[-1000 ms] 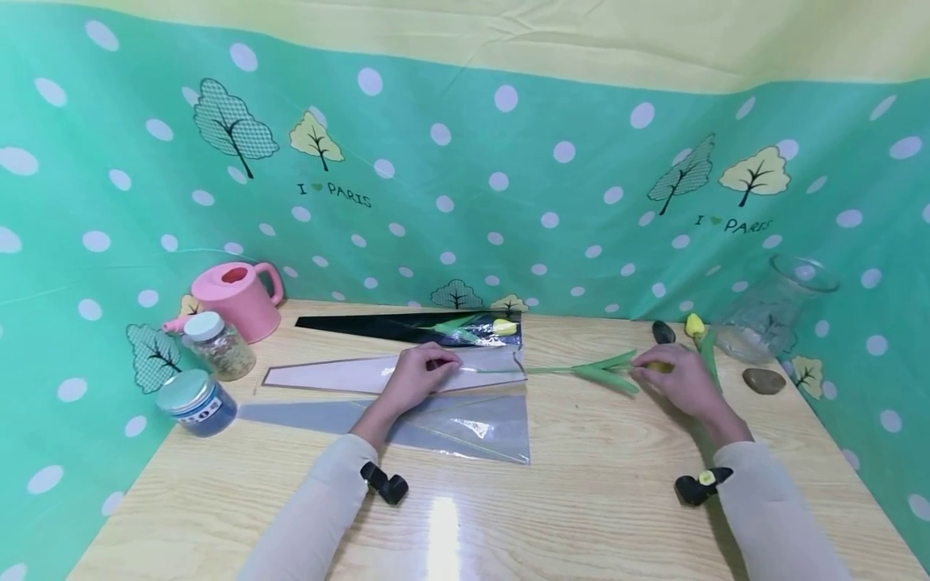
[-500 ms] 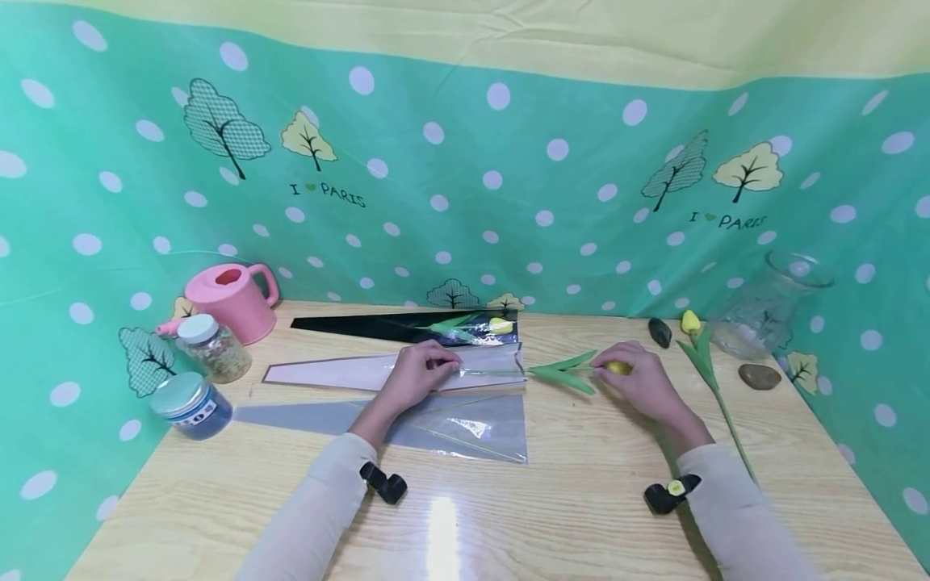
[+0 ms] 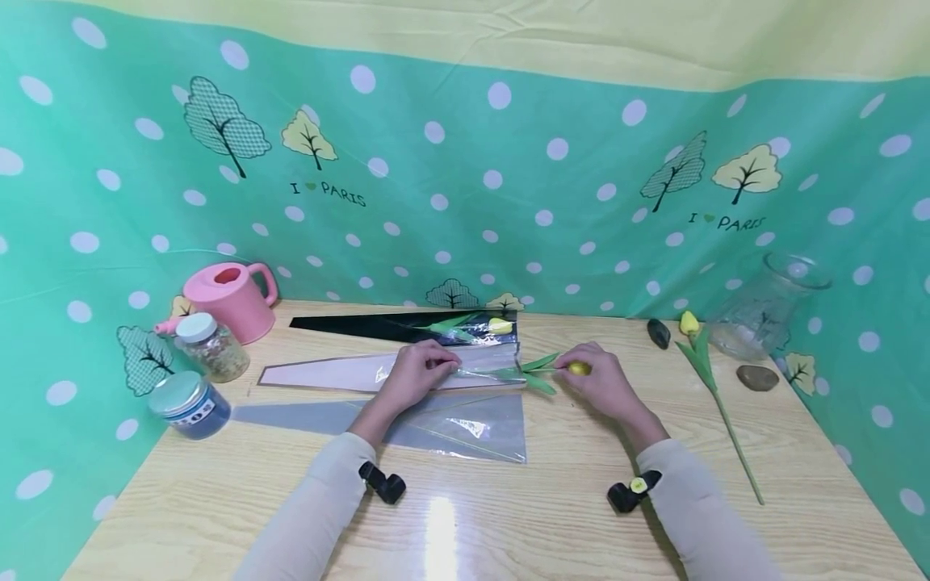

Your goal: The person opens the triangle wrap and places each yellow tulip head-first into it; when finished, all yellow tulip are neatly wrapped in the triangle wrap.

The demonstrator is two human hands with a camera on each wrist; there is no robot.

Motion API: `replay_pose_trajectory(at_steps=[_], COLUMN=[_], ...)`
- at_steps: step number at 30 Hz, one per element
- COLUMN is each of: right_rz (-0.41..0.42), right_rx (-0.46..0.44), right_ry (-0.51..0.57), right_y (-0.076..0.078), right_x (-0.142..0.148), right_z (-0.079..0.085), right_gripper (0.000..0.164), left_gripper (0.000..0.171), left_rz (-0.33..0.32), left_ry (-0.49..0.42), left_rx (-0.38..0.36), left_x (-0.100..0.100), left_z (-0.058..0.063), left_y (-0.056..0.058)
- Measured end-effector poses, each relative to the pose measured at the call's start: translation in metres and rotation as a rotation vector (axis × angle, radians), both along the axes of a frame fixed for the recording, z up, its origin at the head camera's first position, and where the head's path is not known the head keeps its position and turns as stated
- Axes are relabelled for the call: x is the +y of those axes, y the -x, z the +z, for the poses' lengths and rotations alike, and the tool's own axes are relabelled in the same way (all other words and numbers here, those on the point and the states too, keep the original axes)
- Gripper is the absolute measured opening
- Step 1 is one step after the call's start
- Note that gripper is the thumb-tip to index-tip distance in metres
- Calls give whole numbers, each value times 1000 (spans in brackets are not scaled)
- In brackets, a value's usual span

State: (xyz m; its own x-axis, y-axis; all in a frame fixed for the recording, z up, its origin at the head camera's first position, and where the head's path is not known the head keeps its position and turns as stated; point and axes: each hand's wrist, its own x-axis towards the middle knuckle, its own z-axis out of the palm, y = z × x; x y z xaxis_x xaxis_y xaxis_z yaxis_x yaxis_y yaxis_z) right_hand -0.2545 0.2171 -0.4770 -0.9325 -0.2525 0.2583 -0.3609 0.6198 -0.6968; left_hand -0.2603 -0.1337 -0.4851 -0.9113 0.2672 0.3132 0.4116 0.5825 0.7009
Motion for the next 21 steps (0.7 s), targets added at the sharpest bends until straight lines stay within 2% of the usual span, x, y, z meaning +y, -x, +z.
replay_pose_trajectory(at_steps=[7,12,16,21], right_rz=[-28,-39,-36,-12], right_rx=[-18,-26,-67,-68], right_ry=[1,18,62,129], right_y=[4,4,1,4], right_x=[-11,-12,-3,19], right_z=[-12,-15,-12,-6], right_gripper=[13,12,14,28], left_gripper=[12,11,11,11], left_rz=[-20,-8,-4,3], left_ry=[14,29,44,48], left_rx=[-2,-4,-9,-15], left_x=[0,0,1,0], left_z=[0,1,2,1], left_y=[0,0,1,1])
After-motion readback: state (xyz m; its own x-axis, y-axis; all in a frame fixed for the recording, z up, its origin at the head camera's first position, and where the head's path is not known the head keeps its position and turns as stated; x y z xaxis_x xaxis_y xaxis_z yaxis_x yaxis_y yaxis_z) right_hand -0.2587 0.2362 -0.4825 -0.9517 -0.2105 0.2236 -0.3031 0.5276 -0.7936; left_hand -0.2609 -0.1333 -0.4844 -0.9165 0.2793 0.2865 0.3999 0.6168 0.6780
